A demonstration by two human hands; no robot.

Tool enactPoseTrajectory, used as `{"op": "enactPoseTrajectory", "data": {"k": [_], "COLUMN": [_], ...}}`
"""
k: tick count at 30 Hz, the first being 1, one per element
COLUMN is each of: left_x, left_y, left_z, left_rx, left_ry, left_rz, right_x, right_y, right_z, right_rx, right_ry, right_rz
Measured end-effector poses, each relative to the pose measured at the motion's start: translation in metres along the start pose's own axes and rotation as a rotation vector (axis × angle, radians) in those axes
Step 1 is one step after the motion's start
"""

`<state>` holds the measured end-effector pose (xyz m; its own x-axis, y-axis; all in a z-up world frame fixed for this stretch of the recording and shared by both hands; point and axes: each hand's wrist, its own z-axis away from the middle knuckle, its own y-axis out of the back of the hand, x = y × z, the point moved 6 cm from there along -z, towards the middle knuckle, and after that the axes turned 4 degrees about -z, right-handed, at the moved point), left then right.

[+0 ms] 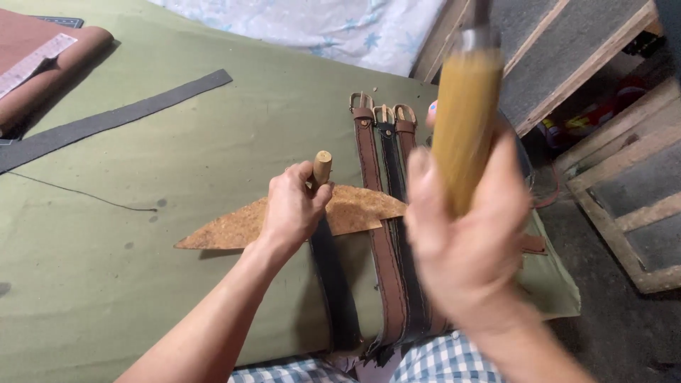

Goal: Assembling a leather belt by trimming excess thread, attaching a metal buckle, and burnishing the edges with a wooden tool.

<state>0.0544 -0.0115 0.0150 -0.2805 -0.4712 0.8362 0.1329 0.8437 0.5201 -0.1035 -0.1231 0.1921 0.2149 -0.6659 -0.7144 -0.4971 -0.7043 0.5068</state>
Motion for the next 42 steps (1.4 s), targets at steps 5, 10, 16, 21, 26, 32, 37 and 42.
{"op": "enactPoseTrajectory", "data": {"k": [5,10,16,21,26,32,37,42], "left_x": [-0.003,0.001,-0.004,-0.003,0.002,-0.008,-0.012,-0.010], "left_y": [-0.003,-0.001,-0.005,-0.003,0.000,-0.002,-0.008,-0.005], "left_z": [0.000,0.000,0.000,-0.001,0.000,-0.004,-0.007,-0.003], "left_rx": [0.029,-0.004,0.031,0.022,-0.005,-0.016,-0.004,-0.008], "left_ry": [-0.094,-0.014,-0.123,-0.072,-0.074,-0.015,0.004,0.005], "left_rz": [0.013,0.017,-0.017,-0.002,-0.002,0.048,0.052,0.056], "right_x": [0.047,-0.034,0.054,0.046,0.064,0.155,0.287,0.361], "right_y": [-0.032,0.015,-0.026,-0.022,-0.018,0.046,0.108,0.100], "right_z": [0.027,-0.006,0.021,0.022,0.033,0.043,0.057,0.059], "right_rx": [-0.622,0.099,-0.416,-0.228,-0.445,-0.047,-0.124,-0.265], "right_ry": [-0.815,0.118,-0.531,-0.359,-0.620,-0.493,-0.725,-0.728], "right_rz": [0.367,0.111,0.321,0.263,0.328,0.178,0.568,0.680]}}
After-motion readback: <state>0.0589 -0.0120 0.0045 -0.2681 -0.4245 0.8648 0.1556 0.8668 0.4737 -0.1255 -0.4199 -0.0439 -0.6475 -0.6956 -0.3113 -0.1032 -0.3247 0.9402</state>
